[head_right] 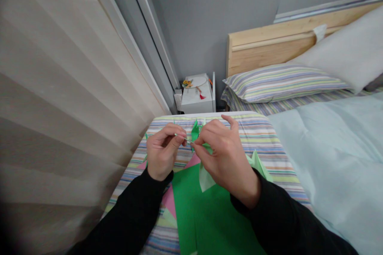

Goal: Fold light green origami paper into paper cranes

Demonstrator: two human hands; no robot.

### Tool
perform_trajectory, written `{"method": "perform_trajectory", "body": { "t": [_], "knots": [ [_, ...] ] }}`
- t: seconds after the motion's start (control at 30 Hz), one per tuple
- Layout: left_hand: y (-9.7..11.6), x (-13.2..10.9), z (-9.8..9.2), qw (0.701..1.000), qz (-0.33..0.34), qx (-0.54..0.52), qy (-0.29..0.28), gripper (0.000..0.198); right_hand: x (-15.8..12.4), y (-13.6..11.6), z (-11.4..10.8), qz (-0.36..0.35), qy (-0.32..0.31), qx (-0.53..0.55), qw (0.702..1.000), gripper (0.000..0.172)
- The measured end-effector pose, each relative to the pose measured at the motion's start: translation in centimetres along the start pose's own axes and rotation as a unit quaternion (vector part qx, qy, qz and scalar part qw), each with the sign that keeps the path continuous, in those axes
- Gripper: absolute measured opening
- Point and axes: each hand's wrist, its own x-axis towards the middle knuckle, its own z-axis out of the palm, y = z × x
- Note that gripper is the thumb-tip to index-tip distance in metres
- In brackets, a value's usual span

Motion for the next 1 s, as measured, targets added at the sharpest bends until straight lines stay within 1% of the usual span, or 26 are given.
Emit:
{"method": "perform_trajectory", "body": {
  "t": [0.2,0.33,0.43,0.63,0.87,1.0],
  "knots": [
    [-0.33,-0.05,-0.26,0.999,0.009,-0.035,-0.015,0.009,-0.03,-0.38,0.19,0.015,0.003,-0.009,1.000,0.019],
    [-0.54,-0.08,-0.37,0.999,0.004,-0.048,-0.019,0.005,-0.03,-0.50,0.37,0.023,0.002,-0.003,1.000,0.013],
    [-0.51,-0.10,-0.32,0.998,-0.010,-0.054,-0.022,0.006,-0.08,-0.43,0.44,0.020,0.007,-0.003,1.000,0.014],
    [-0.38,-0.08,-0.18,0.998,-0.020,-0.057,-0.003,0.006,-0.23,-0.34,0.53,0.010,0.022,-0.025,0.999,0.015],
    [-0.19,-0.01,-0.14,0.998,-0.019,-0.051,0.008,0.001,-0.22,-0.49,0.43,0.016,0.014,-0.019,1.000,0.015],
    [0.43,0.42,0.18,0.995,-0.040,-0.091,0.027,0.009,-0.24,-0.48,0.38,0.027,0.004,-0.012,1.000,0.015]
  ]
}}
